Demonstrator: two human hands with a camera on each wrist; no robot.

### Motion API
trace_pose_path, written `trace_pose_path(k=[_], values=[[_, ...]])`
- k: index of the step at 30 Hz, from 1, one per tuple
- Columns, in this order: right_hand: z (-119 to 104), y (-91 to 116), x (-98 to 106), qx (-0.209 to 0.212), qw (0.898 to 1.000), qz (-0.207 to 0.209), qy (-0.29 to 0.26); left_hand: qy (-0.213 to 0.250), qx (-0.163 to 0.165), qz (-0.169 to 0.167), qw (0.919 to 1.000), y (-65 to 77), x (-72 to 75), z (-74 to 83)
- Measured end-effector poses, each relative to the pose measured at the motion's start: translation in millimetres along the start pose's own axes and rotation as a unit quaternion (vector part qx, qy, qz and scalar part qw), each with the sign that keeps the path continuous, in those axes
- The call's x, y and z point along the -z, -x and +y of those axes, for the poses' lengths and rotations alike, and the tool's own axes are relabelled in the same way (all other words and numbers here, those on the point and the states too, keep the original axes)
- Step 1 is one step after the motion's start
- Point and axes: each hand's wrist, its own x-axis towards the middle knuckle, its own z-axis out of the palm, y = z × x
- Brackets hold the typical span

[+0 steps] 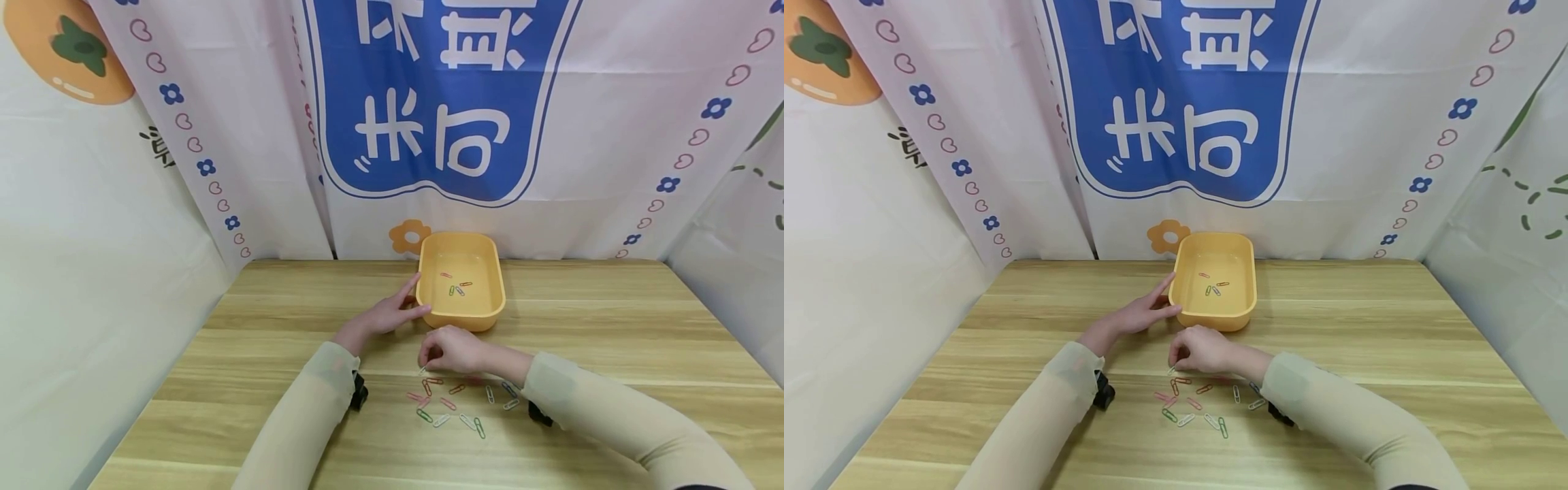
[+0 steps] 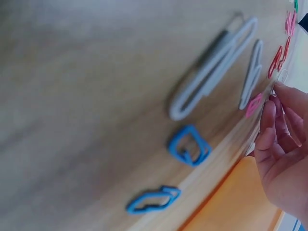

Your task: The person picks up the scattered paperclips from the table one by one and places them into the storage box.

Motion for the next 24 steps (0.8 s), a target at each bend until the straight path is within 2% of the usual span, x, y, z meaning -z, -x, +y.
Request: trace_pose_path(k=[13, 24], values=[[-3.3, 15.1, 9.2, -0.019, 0.999, -0.007, -0.048, -0.002, 0.004, -0.004, 1.0, -0.1, -0.2, 1.4], [-8.5, 37.2, 27.8, 0.0, 0.999, 0.031, -0.044, -0.002, 0.008, 0.0, 1.0, 1.3, 0.1, 2.8]])
